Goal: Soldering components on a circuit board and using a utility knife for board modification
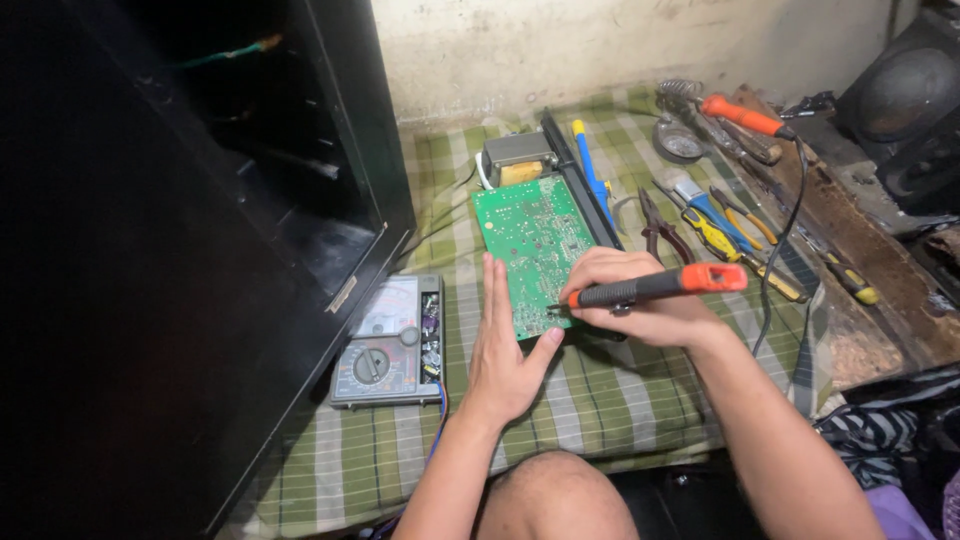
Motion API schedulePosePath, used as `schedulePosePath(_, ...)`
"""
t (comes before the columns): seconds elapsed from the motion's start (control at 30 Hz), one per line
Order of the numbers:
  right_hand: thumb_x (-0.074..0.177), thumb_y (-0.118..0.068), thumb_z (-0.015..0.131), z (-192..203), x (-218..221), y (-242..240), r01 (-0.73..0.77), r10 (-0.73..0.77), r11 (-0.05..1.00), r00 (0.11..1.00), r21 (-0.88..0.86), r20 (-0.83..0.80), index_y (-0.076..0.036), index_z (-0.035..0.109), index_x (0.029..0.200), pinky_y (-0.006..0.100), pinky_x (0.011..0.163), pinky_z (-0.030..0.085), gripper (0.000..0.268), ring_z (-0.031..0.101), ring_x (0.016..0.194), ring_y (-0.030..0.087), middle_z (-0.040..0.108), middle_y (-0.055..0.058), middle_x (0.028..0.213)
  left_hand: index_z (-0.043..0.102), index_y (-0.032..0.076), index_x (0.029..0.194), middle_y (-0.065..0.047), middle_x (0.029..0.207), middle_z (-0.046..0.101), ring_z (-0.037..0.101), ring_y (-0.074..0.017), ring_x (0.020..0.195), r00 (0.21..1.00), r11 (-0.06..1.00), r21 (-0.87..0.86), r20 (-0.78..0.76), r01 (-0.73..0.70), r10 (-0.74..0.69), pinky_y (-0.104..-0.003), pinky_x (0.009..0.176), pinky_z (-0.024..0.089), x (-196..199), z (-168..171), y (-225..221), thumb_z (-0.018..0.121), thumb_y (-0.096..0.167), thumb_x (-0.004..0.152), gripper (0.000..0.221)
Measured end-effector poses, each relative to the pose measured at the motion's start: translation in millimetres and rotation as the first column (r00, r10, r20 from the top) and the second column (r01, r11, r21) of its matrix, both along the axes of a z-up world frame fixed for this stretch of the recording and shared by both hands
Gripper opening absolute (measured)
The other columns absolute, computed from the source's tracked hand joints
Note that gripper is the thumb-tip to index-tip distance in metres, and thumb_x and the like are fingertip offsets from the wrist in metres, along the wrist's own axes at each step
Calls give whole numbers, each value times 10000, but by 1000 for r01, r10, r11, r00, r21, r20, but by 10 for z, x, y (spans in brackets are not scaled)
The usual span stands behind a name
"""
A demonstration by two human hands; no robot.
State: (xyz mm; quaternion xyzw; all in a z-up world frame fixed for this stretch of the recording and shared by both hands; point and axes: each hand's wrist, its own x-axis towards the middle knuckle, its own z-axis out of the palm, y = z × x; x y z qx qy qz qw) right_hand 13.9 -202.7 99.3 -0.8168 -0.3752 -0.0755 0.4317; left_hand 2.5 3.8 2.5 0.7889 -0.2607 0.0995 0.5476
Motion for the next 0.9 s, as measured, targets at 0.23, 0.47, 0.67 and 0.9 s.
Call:
schedulePosePath(0.23, 876, -112, 717, -18, -5, 16, 7, -9, 999, 999, -37, -35, -67, 749, 882, 462, 829, 561, 56, 716, 851, 320, 754, 110, 815, 6, 19, 1634, -269, 1709, -54, 83, -447, 1572, 1000, 1000, 14, -2, -3, 3, -555, 1252, 159, 8, -15, -4, 657, 317, 944, 994)
schedulePosePath(0.47, 830, -116, 738, -9, -32, 60, 137, -142, 990, 977, -43, -158, -89, 755, 904, 469, 814, 563, 81, 726, 858, 309, 756, 125, 869, 3, 32, 1638, -263, 1712, -62, 76, -436, 1577, 1000, 1000, 1, -3, -2, 2, -543, 1255, 152, 9, -22, 1, 650, 328, 949, 991)
schedulePosePath(0.67, 790, -151, 755, 16, -24, 112, 252, -264, 965, 926, -78, -269, -122, 782, 919, 434, 795, 547, 135, 703, 833, 295, 757, 133, 887, 3, 47, 1644, -257, 1712, -82, 53, -431, 1579, 1000, 1000, -17, 24, 16, -16, -531, 1262, 138, 55, -81, 1, 664, 288, 955, 985)
schedulePosePath(0.9, 800, -285, 730, 48, -72, 239, 390, -463, 882, 821, -263, -333, -198, 787, 963, 424, 802, 563, 194, 733, 886, 329, 755, 154, 914, 15, 60, 1644, -255, 1709, -90, 56, -440, 1572, 999, 1000, -19, 44, 18, -17, -537, 1264, 143, 96, -118, -12, 706, 217, 939, 1000)
